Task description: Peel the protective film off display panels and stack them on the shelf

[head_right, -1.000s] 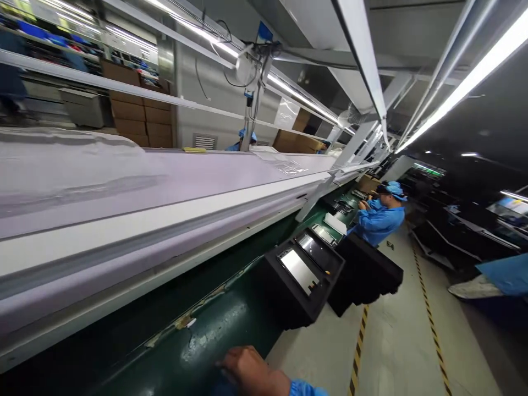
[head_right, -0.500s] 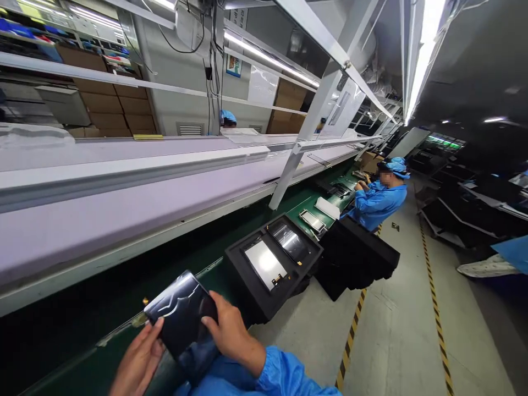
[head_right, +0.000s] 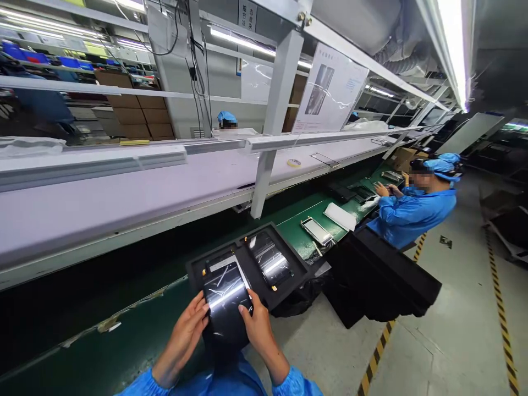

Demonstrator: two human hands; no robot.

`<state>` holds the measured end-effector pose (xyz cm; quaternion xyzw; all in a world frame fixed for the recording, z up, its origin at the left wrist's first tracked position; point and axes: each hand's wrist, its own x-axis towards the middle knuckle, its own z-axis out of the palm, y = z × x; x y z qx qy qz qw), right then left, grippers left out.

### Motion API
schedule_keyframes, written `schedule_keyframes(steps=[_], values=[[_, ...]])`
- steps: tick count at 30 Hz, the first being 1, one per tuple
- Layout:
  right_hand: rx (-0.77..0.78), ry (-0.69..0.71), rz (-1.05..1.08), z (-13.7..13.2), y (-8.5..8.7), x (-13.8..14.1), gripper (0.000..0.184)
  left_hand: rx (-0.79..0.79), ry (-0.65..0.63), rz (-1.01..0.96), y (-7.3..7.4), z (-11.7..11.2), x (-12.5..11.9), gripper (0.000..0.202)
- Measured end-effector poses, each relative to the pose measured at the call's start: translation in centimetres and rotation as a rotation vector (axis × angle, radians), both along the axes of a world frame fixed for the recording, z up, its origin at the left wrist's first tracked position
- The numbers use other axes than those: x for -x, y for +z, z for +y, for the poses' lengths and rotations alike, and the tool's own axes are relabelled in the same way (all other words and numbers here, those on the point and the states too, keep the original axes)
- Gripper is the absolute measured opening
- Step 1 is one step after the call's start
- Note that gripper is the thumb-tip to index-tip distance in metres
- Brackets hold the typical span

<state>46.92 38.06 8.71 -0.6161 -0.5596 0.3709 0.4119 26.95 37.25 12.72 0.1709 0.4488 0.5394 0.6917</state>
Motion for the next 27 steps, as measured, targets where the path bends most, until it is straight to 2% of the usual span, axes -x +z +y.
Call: schedule_keyframes(steps=[3,5,8,11,13,15,16,17,18,20,21,22,24,27], values=[[-0.073,0.064,-0.002,0.5,0.0,-0.5,0.046,-0.09,-0.064,0.049,0.6,0.4,-1.2,0.061],[-0.198,0.094,-0.146,0.7,1.4,-1.2,0.046,-0.162,-0.125,0.124,1.3,0.9,-1.0,0.059],[-0.51,0.178,-0.464,0.9,5.2,-2.7,0.054,-0.328,-0.316,0.436,3.3,2.0,0.1,0.05],[-0.771,0.433,-0.713,0.7,9.3,-3.7,0.063,-0.576,-0.637,0.924,6.1,2.4,0.4,0.031],[-0.768,0.618,-0.812,0.6,10.8,-3.9,0.064,-0.702,-0.822,1.167,7.8,2.2,-0.6,0.025],[-0.643,0.733,-0.853,0.7,11.1,-4.1,0.064,-0.765,-0.922,1.325,9.0,1.9,-1.9,0.023],[-0.566,0.752,-0.849,0.9,10.8,-4.4,0.064,-0.783,-0.899,1.385,9.3,1.8,-2.5,0.023],[-0.488,0.744,-0.823,1.2,10.3,-4.8,0.062,-0.802,-0.813,1.431,9.4,1.8,-2.8,0.023],[-0.411,0.711,-0.772,1.6,9.6,-5.2,0.06,-0.823,-0.664,1.459,9.4,1.8,-3.0,0.025],[-0.26,0.569,-0.595,2.6,7.8,-6.2,0.054,-0.834,-0.261,1.447,8.5,2.2,-2.7,0.033],[-0.193,0.478,-0.486,3.1,6.6,-6.5,0.052,-0.802,-0.085,1.397,7.7,2.6,-2.3,0.039],[-0.14,0.392,-0.378,3.7,5.4,-6.6,0.051,-0.737,0.036,1.321,6.6,2.9,-1.9,0.044],[-0.083,0.253,-0.199,4.8,2.7,-6.3,0.051,-0.534,0.124,1.113,3.6,3.7,-1.3,0.05],[-0.067,0.162,-0.057,6.2,-1.0,-4.4,0.055,-0.263,0.117,0.816,-1.6,4.7,-1.5,0.059]])
